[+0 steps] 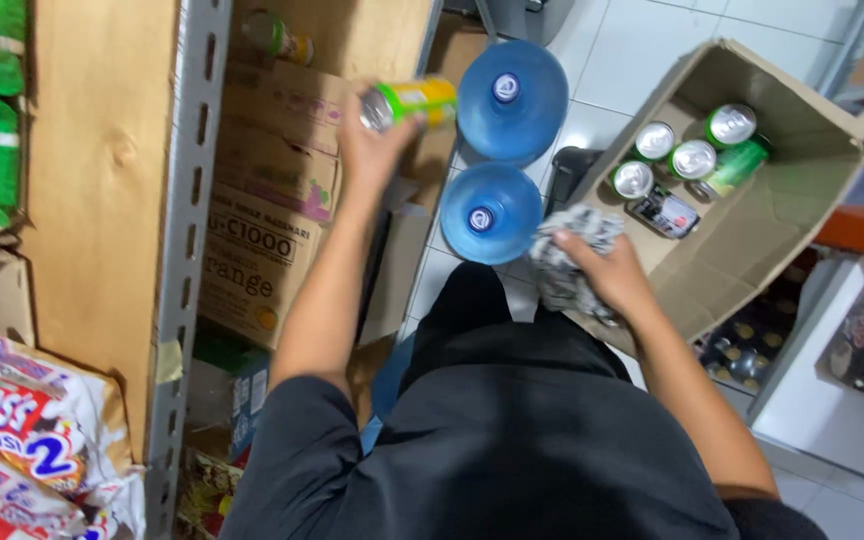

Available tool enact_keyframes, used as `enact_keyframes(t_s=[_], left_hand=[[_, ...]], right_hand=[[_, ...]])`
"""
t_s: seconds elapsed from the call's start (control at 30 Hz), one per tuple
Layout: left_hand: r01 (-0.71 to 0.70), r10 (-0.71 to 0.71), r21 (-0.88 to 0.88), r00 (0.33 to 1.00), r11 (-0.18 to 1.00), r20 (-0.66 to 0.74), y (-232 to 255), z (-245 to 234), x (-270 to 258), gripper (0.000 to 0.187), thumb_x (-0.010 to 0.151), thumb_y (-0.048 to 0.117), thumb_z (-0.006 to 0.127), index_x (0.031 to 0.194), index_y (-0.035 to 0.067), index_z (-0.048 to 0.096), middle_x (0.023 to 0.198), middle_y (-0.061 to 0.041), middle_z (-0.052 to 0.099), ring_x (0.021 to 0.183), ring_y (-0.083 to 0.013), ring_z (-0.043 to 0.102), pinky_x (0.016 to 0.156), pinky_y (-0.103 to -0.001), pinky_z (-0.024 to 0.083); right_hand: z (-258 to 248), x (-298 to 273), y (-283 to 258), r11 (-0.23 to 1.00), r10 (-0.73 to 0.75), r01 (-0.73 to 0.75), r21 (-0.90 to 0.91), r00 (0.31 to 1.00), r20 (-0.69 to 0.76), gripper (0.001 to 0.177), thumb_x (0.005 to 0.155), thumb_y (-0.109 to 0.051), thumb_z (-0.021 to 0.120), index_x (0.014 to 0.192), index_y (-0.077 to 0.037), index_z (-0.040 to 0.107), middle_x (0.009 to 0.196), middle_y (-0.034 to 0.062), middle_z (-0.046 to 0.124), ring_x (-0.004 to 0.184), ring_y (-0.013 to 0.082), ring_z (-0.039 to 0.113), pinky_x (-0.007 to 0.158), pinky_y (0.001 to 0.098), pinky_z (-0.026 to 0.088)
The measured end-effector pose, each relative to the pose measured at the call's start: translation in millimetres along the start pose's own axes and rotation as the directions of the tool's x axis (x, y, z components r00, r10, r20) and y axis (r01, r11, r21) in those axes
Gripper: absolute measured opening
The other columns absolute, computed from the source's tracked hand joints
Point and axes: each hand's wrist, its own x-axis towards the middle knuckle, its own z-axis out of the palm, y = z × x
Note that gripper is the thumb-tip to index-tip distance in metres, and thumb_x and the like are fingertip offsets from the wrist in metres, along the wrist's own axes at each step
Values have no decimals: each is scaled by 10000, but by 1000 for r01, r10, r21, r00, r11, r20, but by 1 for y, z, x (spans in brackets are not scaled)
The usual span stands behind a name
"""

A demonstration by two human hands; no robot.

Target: The person stands on a small step stool and uses a checkered cloth to wipe various cans retrieved from a cardboard box. They clean each can individually and place them onto a wooden shelf among other stocked items.

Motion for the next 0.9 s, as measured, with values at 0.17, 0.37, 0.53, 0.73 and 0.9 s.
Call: enact_keyframes(t_s=[0.17,0.37,0.53,0.73,0.9], left_hand=[[142,-118,70,956,987,-269,-142,-43,123,822,705,330,978,1283,-27,515,1194,-183,715,1092,-262,691,998,-368,546],[260,-77,432,914,864,-398,-166,-64,172,970,593,487,980,1227,-96,533,1130,-301,672,1044,-415,672,890,-458,534],[403,-204,577,903,711,-379,-148,-66,177,867,588,544,940,1126,-42,595,1062,-295,702,993,-447,686,851,-501,547],[248,-85,600,954,760,-287,-196,-73,183,782,588,437,967,1102,-39,620,1034,-286,714,965,-449,694,826,-504,558],[218,-72,605,964,765,-256,-186,-71,180,695,604,396,961,1096,7,662,1084,-247,715,1018,-421,686,888,-500,547]], right_hand=[[-28,9,35,995,50,-73,-64,949,-310,249,998,-265,728,1012,-16,719,920,20,713,811,98,626,730,288,504],[-14,16,42,983,181,-179,39,917,-355,251,996,-257,710,1019,-8,731,910,25,736,793,96,656,712,276,521],[-4,25,49,971,235,-234,44,910,-341,256,975,-254,711,1044,-9,738,908,28,745,789,96,669,711,276,535],[-10,31,56,965,244,-261,-7,912,-331,266,985,-262,718,1045,-5,745,913,35,752,793,100,667,716,284,534],[-16,33,56,971,231,-240,13,912,-339,272,980,-270,723,1050,-8,733,928,30,752,801,96,672,728,280,539]])
